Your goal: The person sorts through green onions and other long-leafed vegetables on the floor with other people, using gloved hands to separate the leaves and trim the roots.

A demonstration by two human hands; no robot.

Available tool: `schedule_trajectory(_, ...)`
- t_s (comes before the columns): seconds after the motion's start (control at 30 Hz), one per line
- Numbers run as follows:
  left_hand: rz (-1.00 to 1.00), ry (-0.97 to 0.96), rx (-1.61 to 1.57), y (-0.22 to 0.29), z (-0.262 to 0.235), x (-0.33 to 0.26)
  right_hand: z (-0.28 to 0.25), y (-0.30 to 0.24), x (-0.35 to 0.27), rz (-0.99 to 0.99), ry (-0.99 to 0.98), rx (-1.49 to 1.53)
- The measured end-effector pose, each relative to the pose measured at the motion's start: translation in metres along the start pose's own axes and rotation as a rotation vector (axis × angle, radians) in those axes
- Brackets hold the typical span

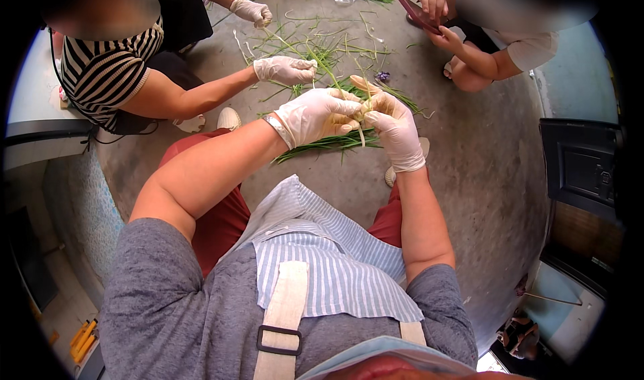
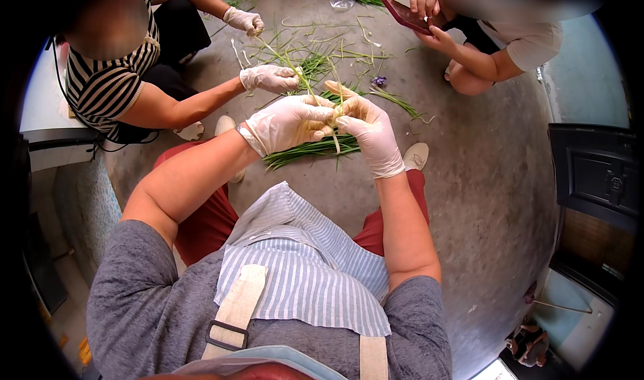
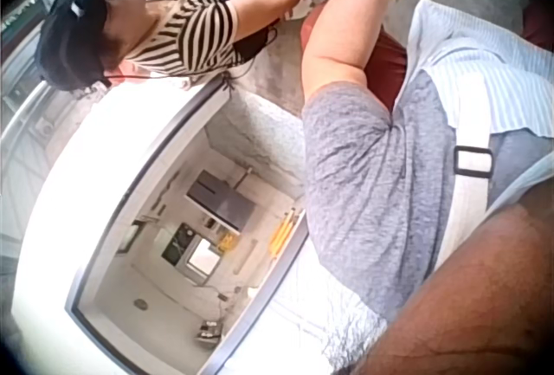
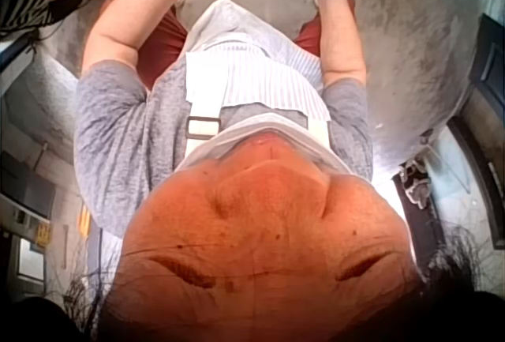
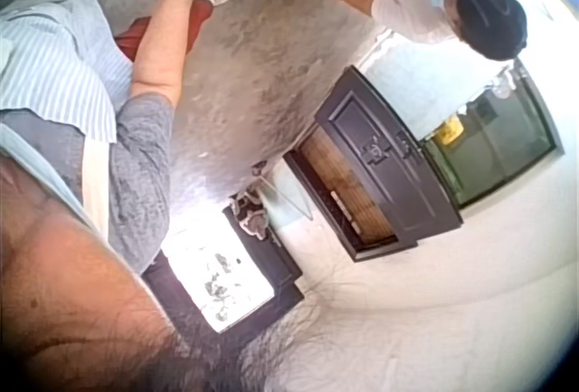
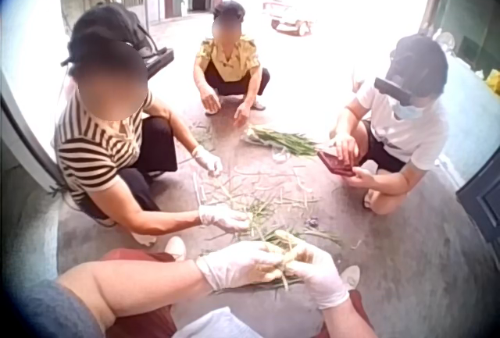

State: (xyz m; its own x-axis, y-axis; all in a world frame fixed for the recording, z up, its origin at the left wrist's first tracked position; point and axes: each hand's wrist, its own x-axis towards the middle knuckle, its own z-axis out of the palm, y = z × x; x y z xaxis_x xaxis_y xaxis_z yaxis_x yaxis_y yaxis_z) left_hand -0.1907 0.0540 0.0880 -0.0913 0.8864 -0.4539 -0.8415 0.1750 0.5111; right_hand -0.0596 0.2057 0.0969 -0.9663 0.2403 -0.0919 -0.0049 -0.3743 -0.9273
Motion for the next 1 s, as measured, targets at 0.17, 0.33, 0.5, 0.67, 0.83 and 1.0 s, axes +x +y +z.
schedule_trajectory(0.17,0.047,0.087,0.026,0.001,-0.006,0.006,0.001,0.001,0.001,-0.068,0.114,-0.040)
schedule_trajectory(0.33,0.037,0.116,0.083,0.009,-0.010,0.005,0.001,0.004,0.001,-0.077,0.141,0.049)
schedule_trajectory(0.5,0.062,0.082,0.046,0.010,-0.022,0.009,0.006,0.000,0.000,-0.137,0.161,0.061)
schedule_trajectory(0.67,0.124,0.200,-0.024,0.015,-0.012,0.004,0.002,-0.001,-0.003,-0.101,0.112,0.192)
schedule_trajectory(0.83,0.265,0.289,-0.046,0.015,-0.008,-0.001,-0.005,0.000,-0.005,-0.065,0.157,0.276)
schedule_trajectory(1.0,0.367,0.305,-0.077,0.013,-0.014,0.000,-0.014,-0.003,-0.008,-0.123,0.159,0.347)
